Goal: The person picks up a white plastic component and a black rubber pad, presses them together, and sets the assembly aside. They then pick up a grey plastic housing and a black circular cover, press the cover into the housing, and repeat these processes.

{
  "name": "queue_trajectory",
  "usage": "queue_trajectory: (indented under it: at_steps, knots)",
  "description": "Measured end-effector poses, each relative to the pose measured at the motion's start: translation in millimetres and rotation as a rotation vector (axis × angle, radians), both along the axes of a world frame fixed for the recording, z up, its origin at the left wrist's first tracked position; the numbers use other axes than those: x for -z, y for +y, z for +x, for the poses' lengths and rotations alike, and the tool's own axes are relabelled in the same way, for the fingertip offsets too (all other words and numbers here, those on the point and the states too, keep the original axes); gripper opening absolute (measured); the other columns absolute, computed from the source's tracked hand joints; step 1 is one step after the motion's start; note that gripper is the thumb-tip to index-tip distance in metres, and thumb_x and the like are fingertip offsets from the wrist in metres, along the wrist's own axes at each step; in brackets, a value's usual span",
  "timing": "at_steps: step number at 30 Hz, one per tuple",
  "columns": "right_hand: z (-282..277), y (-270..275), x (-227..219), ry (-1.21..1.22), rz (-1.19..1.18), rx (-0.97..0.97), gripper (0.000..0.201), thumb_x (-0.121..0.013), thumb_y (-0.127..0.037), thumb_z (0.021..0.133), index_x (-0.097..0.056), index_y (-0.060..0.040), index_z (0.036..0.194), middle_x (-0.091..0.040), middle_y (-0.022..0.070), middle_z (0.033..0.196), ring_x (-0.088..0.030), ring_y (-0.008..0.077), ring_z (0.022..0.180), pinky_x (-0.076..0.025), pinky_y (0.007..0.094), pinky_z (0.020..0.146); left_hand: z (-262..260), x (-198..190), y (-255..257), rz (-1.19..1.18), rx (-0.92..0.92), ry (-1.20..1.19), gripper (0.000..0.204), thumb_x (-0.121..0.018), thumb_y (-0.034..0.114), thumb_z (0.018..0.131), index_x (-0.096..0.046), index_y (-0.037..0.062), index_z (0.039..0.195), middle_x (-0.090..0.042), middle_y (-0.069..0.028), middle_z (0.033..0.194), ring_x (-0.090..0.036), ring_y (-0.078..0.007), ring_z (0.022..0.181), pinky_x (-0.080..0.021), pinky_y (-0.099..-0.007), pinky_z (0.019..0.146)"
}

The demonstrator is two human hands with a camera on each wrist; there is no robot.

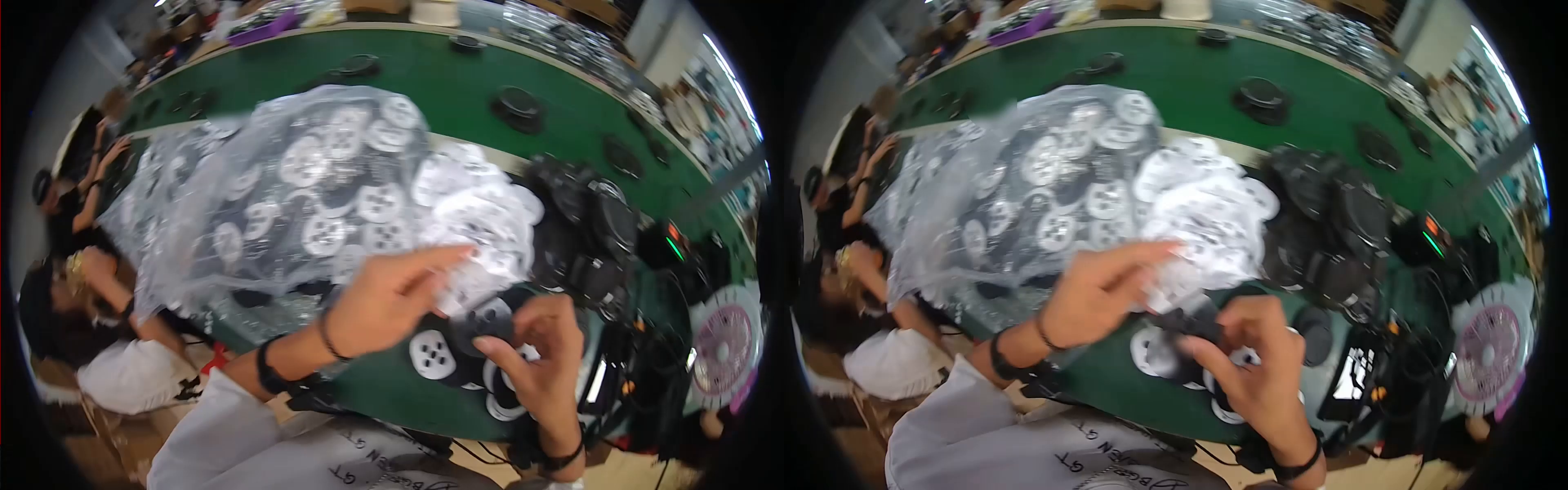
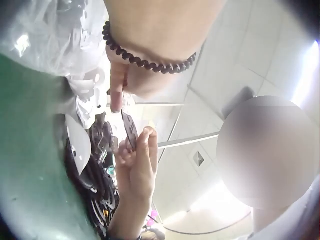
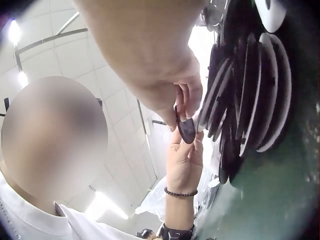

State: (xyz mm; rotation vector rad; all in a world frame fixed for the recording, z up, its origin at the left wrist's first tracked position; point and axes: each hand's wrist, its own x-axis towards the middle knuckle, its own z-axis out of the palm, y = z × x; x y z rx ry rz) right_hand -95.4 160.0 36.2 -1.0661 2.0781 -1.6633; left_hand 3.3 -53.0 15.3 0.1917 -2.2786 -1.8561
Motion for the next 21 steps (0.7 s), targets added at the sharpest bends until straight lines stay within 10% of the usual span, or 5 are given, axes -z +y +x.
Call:
queue_trajectory:
  at_steps: [5,12,21]
  knots:
    - [-26,18,-12,-0.066,-0.146,0.160,0.022,-0.080,-0.001,0.084,-0.067,0.0043,0.100,-0.069,0.0059,0.083,-0.062,0.0072,0.066,-0.049,0.0216,0.061,-12,-11,-9,0.114,-0.180,0.141,0.037,-0.049,0.005,0.104,-0.056,0.0029,0.140,-0.065,-0.0143,0.127,-0.063,-0.0145,0.099,-0.058,-0.0319,0.079]
    - [-59,39,-26,-0.041,-0.461,0.282,0.038,-0.058,-0.009,0.098,-0.056,0.0107,0.130,-0.067,0.0168,0.111,-0.069,0.0216,0.095,-0.060,0.0310,0.076,-19,-43,0,-0.460,-0.276,0.145,0.035,-0.052,0.002,0.099,-0.059,0.0034,0.134,-0.058,-0.0163,0.139,-0.058,-0.0240,0.124,-0.056,-0.0331,0.088]
    - [-97,69,-18,0.362,-0.392,0.635,0.019,-0.066,0.000,0.095,-0.063,0.0014,0.114,-0.063,0.0056,0.108,-0.057,0.0083,0.099,-0.049,0.0243,0.083,-87,-22,50,-0.749,0.380,0.224,0.035,-0.072,0.010,0.086,-0.062,0.0048,0.119,-0.063,-0.0136,0.119,-0.059,-0.0336,0.111,-0.049,-0.0402,0.092]
